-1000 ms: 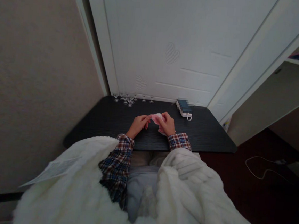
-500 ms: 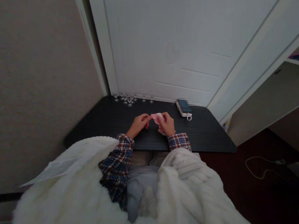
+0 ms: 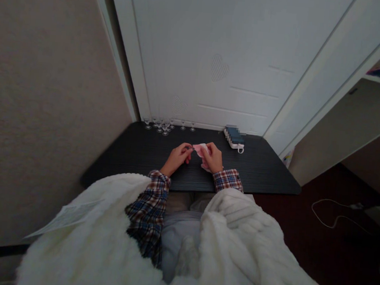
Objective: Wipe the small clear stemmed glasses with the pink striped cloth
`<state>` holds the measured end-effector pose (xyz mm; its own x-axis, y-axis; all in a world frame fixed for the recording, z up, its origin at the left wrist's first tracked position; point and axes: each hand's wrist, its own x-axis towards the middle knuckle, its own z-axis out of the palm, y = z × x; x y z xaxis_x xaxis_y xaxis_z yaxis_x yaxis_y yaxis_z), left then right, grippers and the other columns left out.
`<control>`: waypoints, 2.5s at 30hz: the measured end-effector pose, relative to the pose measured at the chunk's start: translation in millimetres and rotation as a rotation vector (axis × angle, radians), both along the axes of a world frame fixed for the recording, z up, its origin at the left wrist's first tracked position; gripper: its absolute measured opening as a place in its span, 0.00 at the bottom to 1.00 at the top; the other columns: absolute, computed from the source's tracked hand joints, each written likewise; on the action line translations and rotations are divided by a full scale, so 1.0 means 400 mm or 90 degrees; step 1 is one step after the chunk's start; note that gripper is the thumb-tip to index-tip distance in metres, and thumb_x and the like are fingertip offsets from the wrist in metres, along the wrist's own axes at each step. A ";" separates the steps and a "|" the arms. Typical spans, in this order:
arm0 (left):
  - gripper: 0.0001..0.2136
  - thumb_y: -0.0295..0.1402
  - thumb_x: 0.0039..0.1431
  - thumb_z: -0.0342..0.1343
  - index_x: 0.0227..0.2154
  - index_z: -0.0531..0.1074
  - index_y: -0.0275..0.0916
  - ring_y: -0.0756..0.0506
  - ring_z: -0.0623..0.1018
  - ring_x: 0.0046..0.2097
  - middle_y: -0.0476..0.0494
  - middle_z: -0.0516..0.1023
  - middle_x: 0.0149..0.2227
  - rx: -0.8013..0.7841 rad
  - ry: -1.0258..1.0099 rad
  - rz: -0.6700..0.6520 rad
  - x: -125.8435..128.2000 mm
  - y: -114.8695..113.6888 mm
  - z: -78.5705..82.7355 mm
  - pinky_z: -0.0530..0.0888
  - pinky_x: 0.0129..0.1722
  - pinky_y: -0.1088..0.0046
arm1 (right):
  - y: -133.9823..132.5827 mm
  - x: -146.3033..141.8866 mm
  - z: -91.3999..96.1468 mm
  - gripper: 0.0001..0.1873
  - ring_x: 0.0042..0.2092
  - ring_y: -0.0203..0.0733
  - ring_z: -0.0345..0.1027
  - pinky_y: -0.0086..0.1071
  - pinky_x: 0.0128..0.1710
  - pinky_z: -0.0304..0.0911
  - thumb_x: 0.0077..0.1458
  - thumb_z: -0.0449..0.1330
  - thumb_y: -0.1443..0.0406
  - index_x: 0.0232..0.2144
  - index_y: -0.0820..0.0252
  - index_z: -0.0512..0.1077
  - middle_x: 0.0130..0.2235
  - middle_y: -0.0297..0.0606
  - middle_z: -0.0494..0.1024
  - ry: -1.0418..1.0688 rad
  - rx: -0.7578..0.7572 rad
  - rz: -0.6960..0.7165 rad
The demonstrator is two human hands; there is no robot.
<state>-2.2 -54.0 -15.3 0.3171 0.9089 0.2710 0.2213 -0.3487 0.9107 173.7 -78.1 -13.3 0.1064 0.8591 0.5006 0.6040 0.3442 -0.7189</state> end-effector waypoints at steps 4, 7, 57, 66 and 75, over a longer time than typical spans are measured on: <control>0.14 0.44 0.57 0.50 0.40 0.68 0.39 0.52 0.71 0.21 0.52 0.71 0.23 -0.006 0.002 0.011 -0.001 0.001 0.001 0.63 0.20 0.79 | -0.001 0.001 0.003 0.14 0.31 0.35 0.63 0.28 0.33 0.57 0.56 0.51 0.54 0.33 0.58 0.68 0.29 0.30 0.70 0.007 0.016 0.030; 0.15 0.44 0.57 0.50 0.40 0.68 0.39 0.52 0.71 0.21 0.52 0.71 0.22 -0.015 0.000 0.020 0.000 0.001 0.002 0.63 0.20 0.79 | -0.003 0.000 0.005 0.14 0.32 0.36 0.63 0.28 0.34 0.57 0.56 0.51 0.54 0.33 0.58 0.69 0.29 0.31 0.71 0.002 0.019 0.031; 0.16 0.46 0.56 0.51 0.35 0.70 0.37 0.52 0.70 0.21 0.50 0.71 0.22 -0.017 0.001 0.004 -0.001 0.006 -0.003 0.62 0.18 0.78 | 0.000 0.001 0.000 0.16 0.30 0.34 0.62 0.28 0.32 0.55 0.55 0.52 0.53 0.32 0.59 0.69 0.27 0.30 0.69 0.018 0.026 0.005; 0.20 0.51 0.57 0.48 0.26 0.70 0.37 0.51 0.68 0.19 0.51 0.68 0.16 -0.021 0.032 0.017 -0.003 0.002 0.007 0.62 0.19 0.77 | -0.002 0.000 0.004 0.16 0.31 0.35 0.63 0.28 0.34 0.57 0.56 0.51 0.53 0.32 0.59 0.70 0.29 0.31 0.71 0.021 0.026 0.010; 0.22 0.52 0.57 0.47 0.26 0.71 0.37 0.52 0.67 0.19 0.50 0.68 0.16 -0.020 0.045 0.022 -0.004 0.001 0.008 0.61 0.19 0.77 | 0.000 0.001 0.002 0.16 0.30 0.34 0.62 0.28 0.32 0.55 0.55 0.52 0.53 0.32 0.59 0.69 0.27 0.30 0.69 0.014 0.031 0.005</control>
<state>-3.9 -53.7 -12.2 0.3033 0.9271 0.2202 0.2968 -0.3115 0.9027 174.1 -78.1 -12.4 0.1116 0.8342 0.5401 0.5853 0.3840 -0.7141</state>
